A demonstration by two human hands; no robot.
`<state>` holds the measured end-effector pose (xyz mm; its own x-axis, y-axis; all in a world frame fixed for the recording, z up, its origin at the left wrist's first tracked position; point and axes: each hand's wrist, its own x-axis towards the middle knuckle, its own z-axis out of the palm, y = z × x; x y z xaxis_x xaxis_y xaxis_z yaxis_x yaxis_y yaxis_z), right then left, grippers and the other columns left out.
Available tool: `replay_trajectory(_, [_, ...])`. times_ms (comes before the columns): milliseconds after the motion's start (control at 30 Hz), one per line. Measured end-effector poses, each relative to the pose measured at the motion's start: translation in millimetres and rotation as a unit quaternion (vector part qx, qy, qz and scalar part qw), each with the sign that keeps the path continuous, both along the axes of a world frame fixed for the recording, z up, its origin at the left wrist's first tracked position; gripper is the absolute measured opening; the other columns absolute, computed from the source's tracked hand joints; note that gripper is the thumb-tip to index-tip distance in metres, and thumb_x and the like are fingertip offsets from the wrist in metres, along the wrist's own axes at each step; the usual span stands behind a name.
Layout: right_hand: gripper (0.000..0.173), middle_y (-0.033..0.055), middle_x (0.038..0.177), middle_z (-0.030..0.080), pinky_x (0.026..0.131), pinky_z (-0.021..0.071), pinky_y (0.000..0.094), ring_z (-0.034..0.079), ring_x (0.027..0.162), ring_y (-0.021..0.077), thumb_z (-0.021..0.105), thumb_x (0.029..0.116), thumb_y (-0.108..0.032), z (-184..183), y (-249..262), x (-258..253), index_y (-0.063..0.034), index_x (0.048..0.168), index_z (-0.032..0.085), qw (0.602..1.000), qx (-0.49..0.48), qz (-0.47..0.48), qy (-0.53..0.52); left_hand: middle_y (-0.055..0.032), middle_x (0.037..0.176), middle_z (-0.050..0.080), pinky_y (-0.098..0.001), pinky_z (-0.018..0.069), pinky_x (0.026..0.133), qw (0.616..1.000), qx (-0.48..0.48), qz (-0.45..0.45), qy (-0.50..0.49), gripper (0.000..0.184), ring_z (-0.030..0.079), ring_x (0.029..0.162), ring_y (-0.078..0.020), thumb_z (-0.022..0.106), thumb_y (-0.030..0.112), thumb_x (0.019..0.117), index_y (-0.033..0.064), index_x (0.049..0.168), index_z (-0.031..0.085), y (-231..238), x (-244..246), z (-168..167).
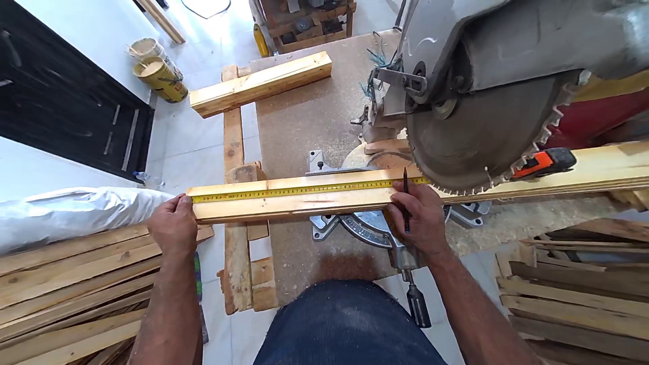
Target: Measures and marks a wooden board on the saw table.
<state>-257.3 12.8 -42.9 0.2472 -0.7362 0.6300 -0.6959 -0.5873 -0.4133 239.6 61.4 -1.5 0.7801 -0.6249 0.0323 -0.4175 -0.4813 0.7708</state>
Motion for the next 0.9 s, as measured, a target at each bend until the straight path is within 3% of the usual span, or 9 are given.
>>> replay_trajectory(167, [0.019, 0.0115, 0.128, 0.069, 0.103, 0.0487, 0.0467, 0.064, 0.120, 0.0255, 0.067, 0.0936, -0.025, -1, 0, 0, -0.0107, 0.105, 0.075, 1.000, 0.001, -0.001, 0.002, -0.0197, 0.108, 0.070, -0.0558, 0.0497, 0.093, 0.999, 0.030, -0.002, -0.025, 0.034, 0.067, 0.102, -0.0298, 0.056, 0.030, 0.1057, 0.0021, 0.120, 0.070, -1, 1, 3])
replay_trajectory(233, [0.020, 0.0112, 0.128, 0.069, 0.103, 0.0484, 0.0472, 0.064, 0.120, 0.0253, 0.067, 0.0940, -0.025, -1, 1, 0, -0.0109, 0.105, 0.075, 1.000, 0.002, -0.005, 0.005, -0.0235, 0.124, 0.068, -0.0616, 0.0450, 0.104, 0.996, 0.051, -0.025, -0.073, 0.040, 0.064, 0.118, -0.0373, 0.053, 0.030, 0.1064, 0.0023, 0.134, 0.063, -1, -2, 7])
replay_trajectory(300, [0.020, 0.0116, 0.128, 0.070, 0.102, 0.0488, 0.0472, 0.064, 0.120, 0.0257, 0.066, 0.0940, -0.025, -1, 1, 0, -0.0107, 0.105, 0.075, 1.000, 0.004, -0.006, 0.005, -0.0259, 0.144, 0.055, -0.0649, 0.0370, 0.113, 0.985, 0.069, -0.053, -0.148, 0.052, 0.051, 0.136, -0.0437, 0.055, 0.029, 0.1042, 0.0047, 0.150, 0.049, 0, -11, 10])
replay_trajectory(367, [0.021, 0.0117, 0.128, 0.070, 0.103, 0.0490, 0.0467, 0.064, 0.120, 0.0261, 0.067, 0.0938, -0.026, -1, 0, -1, -0.0104, 0.105, 0.075, 1.000, 0.005, -0.006, 0.005, -0.0292, 0.155, 0.042, -0.0682, 0.0256, 0.118, 0.964, 0.062, -0.115, -0.233, 0.049, 0.035, 0.146, -0.0516, 0.058, 0.027, 0.1015, 0.0039, 0.145, 0.055, 0, -22, 10])
replay_trajectory(433, [0.021, 0.0120, 0.127, 0.069, 0.103, 0.0492, 0.0474, 0.064, 0.120, 0.0263, 0.067, 0.0937, -0.025, -1, 0, -1, -0.0102, 0.105, 0.075, 1.000, 0.008, -0.005, 0.006, -0.0296, 0.155, 0.042, -0.0747, 0.0202, 0.116, 0.943, 0.048, -0.176, -0.279, 0.033, 0.026, 0.147, -0.0574, 0.061, 0.028, 0.1008, 0.0078, 0.124, 0.072, 0, -39, 9])
replay_trajectory(533, [0.019, 0.0116, 0.128, 0.070, 0.101, 0.0499, 0.0470, 0.065, 0.119, 0.0258, 0.067, 0.0934, -0.024, -1, 1, 1, -0.0105, 0.105, 0.075, 1.000, 0.004, -0.008, 0.002, -0.0225, 0.150, 0.051, -0.0771, 0.0215, 0.113, 0.928, 0.039, -0.233, -0.289, 0.021, 0.028, 0.147, -0.0552, 0.064, 0.027, 0.0995, 0.0147, 0.107, 0.079, -7, -68, 7])
replay_trajectory(700, [0.019, 0.0118, 0.128, 0.069, 0.102, 0.0493, 0.0472, 0.064, 0.121, 0.0260, 0.067, 0.0937, -0.024, 1, 1, 1, -0.0105, 0.105, 0.075, 1.000, 0.011, -0.006, -0.003, -0.0135, 0.145, 0.059, -0.0725, 0.0198, 0.117, 0.919, 0.048, -0.297, -0.255, 0.013, 0.030, 0.149, -0.0466, 0.070, 0.023, 0.0963, 0.0169, 0.101, 0.080, -25, -102, 16])
replay_trajectory(800, [0.018, 0.0124, 0.127, 0.069, 0.100, 0.0518, 0.0461, 0.065, 0.119, 0.0259, 0.067, 0.0933, -0.023, 2, 1, 1, -0.0100, 0.104, 0.075, 1.000, 0.010, -0.004, -0.005, -0.0090, 0.120, 0.068, -0.0642, 0.0379, 0.106, 0.905, 0.048, -0.334, -0.260, 0.009, 0.053, 0.127, -0.0368, 0.073, 0.023, 0.0951, 0.0203, 0.099, 0.080, -33, -122, 20])
replay_trajectory(900, [0.018, 0.0118, 0.126, 0.070, 0.098, 0.0522, 0.0455, 0.065, 0.118, 0.0258, 0.068, 0.0927, -0.022, 3, 2, 2, -0.0101, 0.104, 0.075, 1.000, 0.010, -0.010, -0.002, -0.0090, 0.108, 0.069, -0.0615, 0.0411, 0.097, 0.890, 0.049, -0.372, -0.258, 0.009, 0.060, 0.111, -0.0331, 0.072, 0.022, 0.0951, 0.0208, 0.098, 0.080, -41, -142, 21])
